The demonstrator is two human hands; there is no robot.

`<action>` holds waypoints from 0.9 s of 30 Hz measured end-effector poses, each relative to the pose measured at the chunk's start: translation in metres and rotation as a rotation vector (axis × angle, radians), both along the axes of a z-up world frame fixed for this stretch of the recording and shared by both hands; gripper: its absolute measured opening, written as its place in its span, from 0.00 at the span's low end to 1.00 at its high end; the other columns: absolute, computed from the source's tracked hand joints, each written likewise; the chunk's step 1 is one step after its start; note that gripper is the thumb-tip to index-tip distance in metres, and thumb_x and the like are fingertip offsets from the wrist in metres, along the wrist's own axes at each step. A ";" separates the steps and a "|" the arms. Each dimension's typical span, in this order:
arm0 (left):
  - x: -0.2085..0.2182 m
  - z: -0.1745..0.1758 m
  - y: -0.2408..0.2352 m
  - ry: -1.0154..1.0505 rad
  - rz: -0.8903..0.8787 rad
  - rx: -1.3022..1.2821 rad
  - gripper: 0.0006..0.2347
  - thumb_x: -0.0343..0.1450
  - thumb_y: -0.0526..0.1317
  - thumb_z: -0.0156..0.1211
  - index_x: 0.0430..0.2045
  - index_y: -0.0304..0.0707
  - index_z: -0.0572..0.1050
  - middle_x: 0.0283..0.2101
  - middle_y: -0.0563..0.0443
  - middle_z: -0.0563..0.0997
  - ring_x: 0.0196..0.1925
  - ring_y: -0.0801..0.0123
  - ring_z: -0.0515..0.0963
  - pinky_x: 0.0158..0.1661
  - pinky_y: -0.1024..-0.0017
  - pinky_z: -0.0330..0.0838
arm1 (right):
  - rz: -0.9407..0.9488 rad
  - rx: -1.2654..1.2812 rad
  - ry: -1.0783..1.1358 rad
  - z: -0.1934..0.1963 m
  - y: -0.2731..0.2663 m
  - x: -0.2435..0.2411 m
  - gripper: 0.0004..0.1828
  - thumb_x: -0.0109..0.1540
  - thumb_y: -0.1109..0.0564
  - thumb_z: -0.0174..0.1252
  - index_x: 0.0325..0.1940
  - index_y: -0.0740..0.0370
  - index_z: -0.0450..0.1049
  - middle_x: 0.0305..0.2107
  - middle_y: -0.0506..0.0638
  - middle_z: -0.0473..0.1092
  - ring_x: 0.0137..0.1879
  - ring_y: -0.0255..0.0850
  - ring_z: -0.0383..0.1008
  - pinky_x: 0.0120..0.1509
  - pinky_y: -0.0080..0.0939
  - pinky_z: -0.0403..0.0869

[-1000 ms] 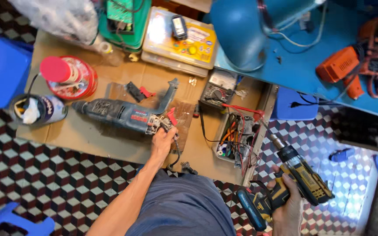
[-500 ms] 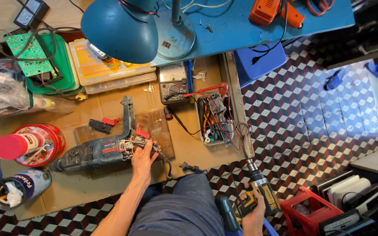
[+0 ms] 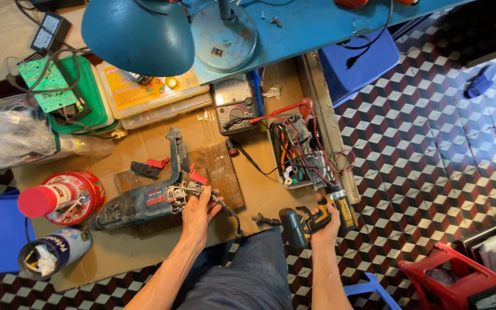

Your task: The person repairs a corded power drill by removing the battery pack, stripping wires, and connecting them to the tool's internal wiring. They use pliers and a screwdriver to manipulate the components and secure the connections.

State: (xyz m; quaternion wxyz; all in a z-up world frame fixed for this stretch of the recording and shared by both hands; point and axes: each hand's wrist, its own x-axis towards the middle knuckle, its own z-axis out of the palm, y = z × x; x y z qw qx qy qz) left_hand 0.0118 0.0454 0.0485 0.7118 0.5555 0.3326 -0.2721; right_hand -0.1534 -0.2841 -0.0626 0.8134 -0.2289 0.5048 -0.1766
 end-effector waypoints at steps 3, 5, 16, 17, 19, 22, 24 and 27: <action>0.001 -0.001 0.002 0.000 0.023 0.005 0.15 0.74 0.50 0.58 0.35 0.35 0.71 0.39 0.48 0.79 0.44 0.67 0.83 0.45 0.70 0.80 | -0.021 0.003 -0.051 -0.023 -0.011 0.024 0.11 0.65 0.50 0.57 0.48 0.55 0.72 0.36 0.47 0.71 0.38 0.41 0.73 0.42 0.49 0.74; -0.001 0.000 0.000 0.010 0.014 0.030 0.14 0.73 0.50 0.58 0.35 0.35 0.72 0.39 0.49 0.79 0.43 0.68 0.83 0.44 0.71 0.80 | 0.019 0.028 -0.038 -0.030 -0.025 0.034 0.12 0.65 0.49 0.56 0.48 0.55 0.73 0.37 0.47 0.72 0.39 0.42 0.74 0.43 0.47 0.75; -0.006 -0.013 0.006 0.013 0.052 -0.066 0.13 0.73 0.49 0.59 0.39 0.38 0.74 0.39 0.53 0.82 0.41 0.71 0.84 0.41 0.72 0.79 | 1.032 -1.138 0.584 0.121 0.062 0.073 0.23 0.64 0.46 0.60 0.53 0.66 0.77 0.40 0.60 0.78 0.43 0.43 0.79 0.46 0.40 0.75; -0.008 -0.017 0.007 0.010 0.052 -0.085 0.13 0.72 0.49 0.58 0.40 0.38 0.75 0.40 0.54 0.82 0.41 0.71 0.84 0.41 0.73 0.79 | 1.098 -1.108 0.448 0.130 0.091 0.082 0.22 0.62 0.45 0.61 0.52 0.65 0.79 0.40 0.59 0.79 0.44 0.43 0.79 0.47 0.39 0.74; -0.011 -0.026 0.005 0.004 0.062 -0.107 0.13 0.72 0.49 0.59 0.40 0.38 0.75 0.39 0.54 0.83 0.40 0.71 0.84 0.40 0.74 0.79 | 1.319 -0.866 0.467 0.140 0.150 0.097 0.25 0.60 0.43 0.61 0.55 0.61 0.77 0.36 0.59 0.79 0.37 0.45 0.80 0.43 0.42 0.76; -0.013 -0.034 0.006 -0.089 0.044 -0.056 0.16 0.76 0.50 0.61 0.42 0.32 0.77 0.38 0.49 0.80 0.37 0.69 0.76 0.36 0.72 0.70 | 1.434 -0.818 0.138 0.147 0.195 0.126 0.25 0.65 0.45 0.61 0.59 0.63 0.73 0.34 0.53 0.77 0.39 0.37 0.76 0.44 0.38 0.73; -0.013 -0.036 0.007 -0.141 0.049 -0.055 0.19 0.77 0.51 0.60 0.44 0.29 0.77 0.39 0.47 0.80 0.38 0.68 0.75 0.38 0.71 0.69 | 1.415 -0.561 0.077 0.149 0.204 0.137 0.24 0.64 0.46 0.59 0.59 0.63 0.71 0.27 0.51 0.76 0.31 0.35 0.76 0.38 0.38 0.73; -0.012 -0.030 0.009 -0.113 0.128 -0.174 0.22 0.75 0.56 0.54 0.49 0.33 0.76 0.42 0.47 0.84 0.44 0.68 0.81 0.47 0.71 0.74 | 1.461 -0.762 0.254 0.157 0.202 0.138 0.23 0.64 0.47 0.58 0.59 0.62 0.74 0.20 0.49 0.70 0.27 0.34 0.69 0.33 0.38 0.69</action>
